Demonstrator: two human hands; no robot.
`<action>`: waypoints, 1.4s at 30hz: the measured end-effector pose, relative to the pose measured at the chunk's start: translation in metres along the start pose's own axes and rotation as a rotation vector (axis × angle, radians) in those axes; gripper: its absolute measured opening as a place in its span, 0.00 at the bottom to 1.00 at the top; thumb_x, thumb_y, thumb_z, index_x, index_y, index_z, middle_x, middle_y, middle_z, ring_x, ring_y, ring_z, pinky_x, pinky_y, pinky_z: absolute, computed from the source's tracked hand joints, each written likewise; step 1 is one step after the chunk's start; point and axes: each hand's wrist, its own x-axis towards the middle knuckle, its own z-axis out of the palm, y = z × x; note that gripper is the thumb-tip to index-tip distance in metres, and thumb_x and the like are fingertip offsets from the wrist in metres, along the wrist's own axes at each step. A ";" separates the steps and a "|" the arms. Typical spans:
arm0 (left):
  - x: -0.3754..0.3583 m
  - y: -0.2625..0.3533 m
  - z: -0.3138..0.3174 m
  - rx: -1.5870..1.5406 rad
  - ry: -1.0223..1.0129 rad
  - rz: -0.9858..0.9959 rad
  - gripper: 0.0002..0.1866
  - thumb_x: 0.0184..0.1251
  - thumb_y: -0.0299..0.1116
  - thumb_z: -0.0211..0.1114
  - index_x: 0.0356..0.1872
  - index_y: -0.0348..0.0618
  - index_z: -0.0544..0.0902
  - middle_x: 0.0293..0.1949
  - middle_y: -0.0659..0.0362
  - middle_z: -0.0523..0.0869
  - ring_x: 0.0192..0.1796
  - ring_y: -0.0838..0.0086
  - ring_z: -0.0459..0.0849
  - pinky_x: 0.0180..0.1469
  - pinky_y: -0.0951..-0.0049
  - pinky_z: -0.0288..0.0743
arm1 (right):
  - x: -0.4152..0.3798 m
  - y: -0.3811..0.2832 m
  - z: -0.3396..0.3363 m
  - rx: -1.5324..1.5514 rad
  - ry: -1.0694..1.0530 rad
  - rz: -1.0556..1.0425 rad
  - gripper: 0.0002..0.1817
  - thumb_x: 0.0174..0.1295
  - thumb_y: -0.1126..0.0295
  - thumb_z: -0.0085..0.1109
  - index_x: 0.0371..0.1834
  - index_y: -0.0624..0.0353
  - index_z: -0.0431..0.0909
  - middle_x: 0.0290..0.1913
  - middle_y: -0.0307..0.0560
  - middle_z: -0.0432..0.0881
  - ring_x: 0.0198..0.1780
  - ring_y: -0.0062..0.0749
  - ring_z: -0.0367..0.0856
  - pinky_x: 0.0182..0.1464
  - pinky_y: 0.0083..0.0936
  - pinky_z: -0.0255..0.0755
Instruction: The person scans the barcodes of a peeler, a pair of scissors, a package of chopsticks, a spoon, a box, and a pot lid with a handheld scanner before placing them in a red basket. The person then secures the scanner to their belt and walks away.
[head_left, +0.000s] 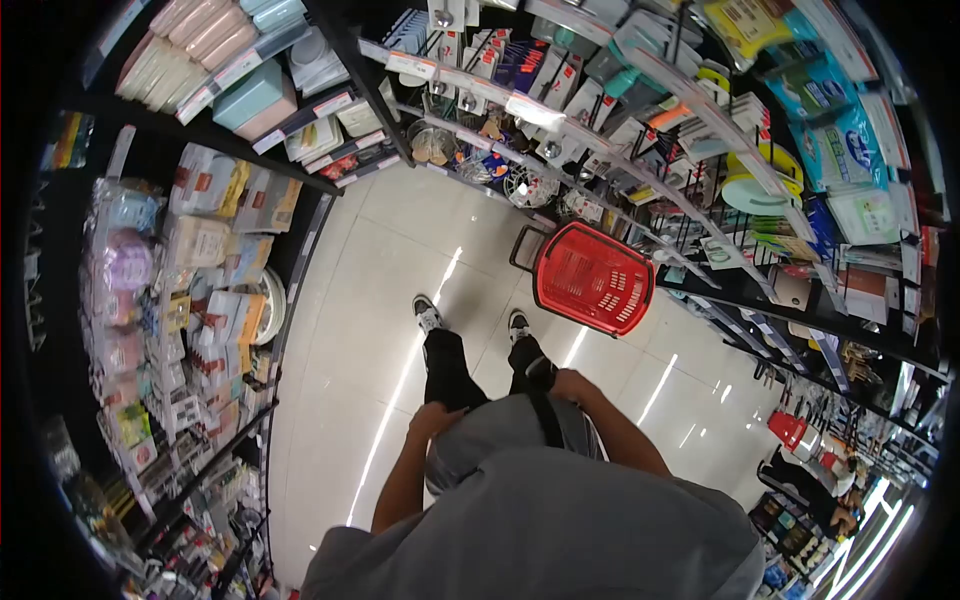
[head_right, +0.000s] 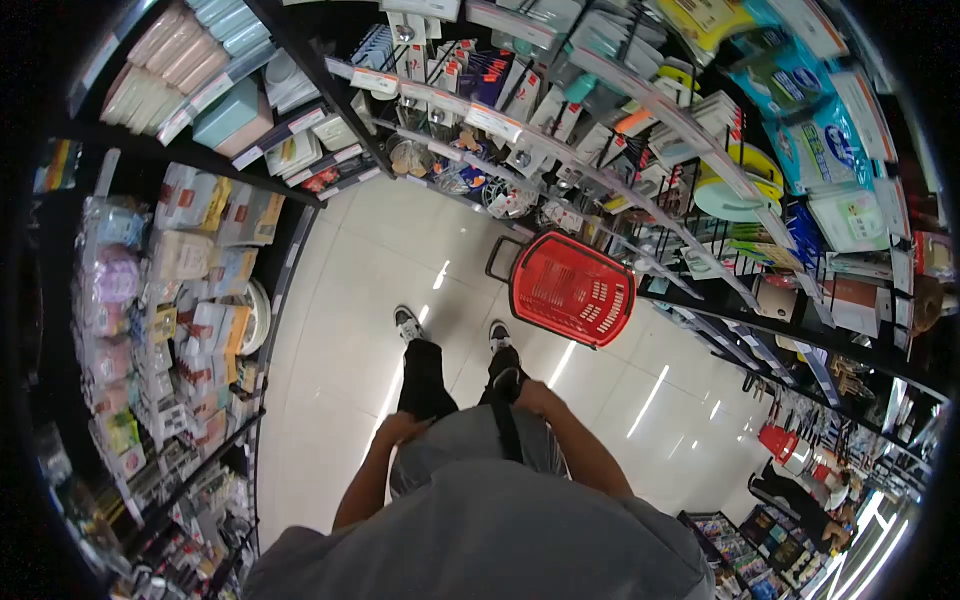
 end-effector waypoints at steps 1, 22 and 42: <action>0.004 -0.008 -0.014 0.002 -0.009 0.018 0.33 0.49 0.64 0.62 0.29 0.36 0.85 0.33 0.42 0.85 0.39 0.52 0.85 0.43 0.57 0.77 | 0.001 -0.017 0.001 0.001 0.009 0.018 0.24 0.39 0.61 0.65 0.36 0.71 0.81 0.38 0.68 0.82 0.42 0.54 0.83 0.45 0.38 0.77; -0.003 -0.074 -0.069 -0.169 -0.363 0.241 0.17 0.56 0.47 0.60 0.32 0.41 0.85 0.32 0.48 0.86 0.38 0.54 0.85 0.41 0.61 0.77 | -0.021 -0.111 0.014 0.310 -0.293 0.214 0.19 0.45 0.62 0.66 0.40 0.60 0.81 0.34 0.52 0.84 0.37 0.39 0.83 0.42 0.32 0.74; 0.374 0.009 -0.167 -0.351 0.291 0.411 0.12 0.63 0.40 0.59 0.34 0.41 0.78 0.29 0.51 0.84 0.35 0.59 0.84 0.40 0.65 0.76 | 0.220 -0.085 -0.052 1.102 -0.043 -0.112 0.12 0.54 0.76 0.63 0.41 0.65 0.74 0.27 0.42 0.78 0.25 0.25 0.78 0.30 0.22 0.73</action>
